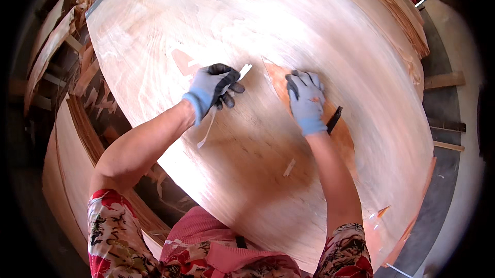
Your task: The person applies tape and patches to wood veneer sheets using a utility knife to trim edges and small paper strips for reinforcement.
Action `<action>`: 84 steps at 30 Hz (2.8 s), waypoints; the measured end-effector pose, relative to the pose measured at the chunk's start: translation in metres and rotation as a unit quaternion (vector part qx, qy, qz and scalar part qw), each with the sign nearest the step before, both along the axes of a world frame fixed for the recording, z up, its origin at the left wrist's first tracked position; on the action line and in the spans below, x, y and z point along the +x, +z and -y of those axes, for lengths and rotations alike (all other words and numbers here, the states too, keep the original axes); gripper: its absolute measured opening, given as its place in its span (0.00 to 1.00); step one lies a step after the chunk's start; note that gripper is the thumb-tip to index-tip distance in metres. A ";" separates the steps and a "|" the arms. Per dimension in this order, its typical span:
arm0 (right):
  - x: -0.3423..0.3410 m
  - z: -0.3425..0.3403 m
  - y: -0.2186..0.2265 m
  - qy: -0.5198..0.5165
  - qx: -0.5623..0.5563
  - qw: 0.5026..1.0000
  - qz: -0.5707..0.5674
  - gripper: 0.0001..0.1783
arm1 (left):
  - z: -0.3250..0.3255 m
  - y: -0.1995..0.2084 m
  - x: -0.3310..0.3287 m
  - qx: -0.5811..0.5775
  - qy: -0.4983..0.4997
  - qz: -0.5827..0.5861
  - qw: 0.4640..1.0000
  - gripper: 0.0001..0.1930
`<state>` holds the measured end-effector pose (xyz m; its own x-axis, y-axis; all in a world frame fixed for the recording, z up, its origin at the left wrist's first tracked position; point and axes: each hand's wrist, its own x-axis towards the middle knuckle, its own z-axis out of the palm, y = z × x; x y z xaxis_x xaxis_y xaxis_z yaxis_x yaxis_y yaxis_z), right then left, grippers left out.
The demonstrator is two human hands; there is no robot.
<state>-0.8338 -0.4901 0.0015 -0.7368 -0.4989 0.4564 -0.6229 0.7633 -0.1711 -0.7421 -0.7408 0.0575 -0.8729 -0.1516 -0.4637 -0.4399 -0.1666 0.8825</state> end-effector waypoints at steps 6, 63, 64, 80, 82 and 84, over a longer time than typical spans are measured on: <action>-0.026 0.041 -0.039 -0.010 0.036 0.999 -0.001 0.12 | -0.020 -0.032 -0.079 0.014 0.008 0.032 0.999 0.09; -0.029 0.044 -0.048 0.035 0.051 0.998 0.025 0.20 | 0.008 -0.052 -0.039 0.227 -0.109 0.126 0.959 0.13; -0.030 0.043 -0.048 0.034 0.058 0.997 0.025 0.20 | 0.002 -0.047 -0.038 0.175 -0.113 0.115 0.971 0.12; -0.032 0.038 -0.048 0.058 0.044 0.996 0.048 0.19 | 0.010 -0.025 -0.014 -0.067 -0.148 0.084 0.983 0.21; -0.031 0.041 -0.049 0.061 0.044 0.996 0.050 0.19 | 0.016 -0.023 -0.007 -0.104 -0.133 0.087 0.982 0.21; -0.031 0.043 -0.048 0.065 0.043 0.996 0.047 0.19 | 0.020 -0.023 0.001 -0.151 -0.121 0.064 0.979 0.19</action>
<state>-0.8648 -0.5333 -0.0469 -0.7015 -0.6271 0.3387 -0.7012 0.6922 -0.1707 -0.7413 -0.7611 0.0341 -0.8378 -0.0934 -0.5380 -0.5445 0.2158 0.8105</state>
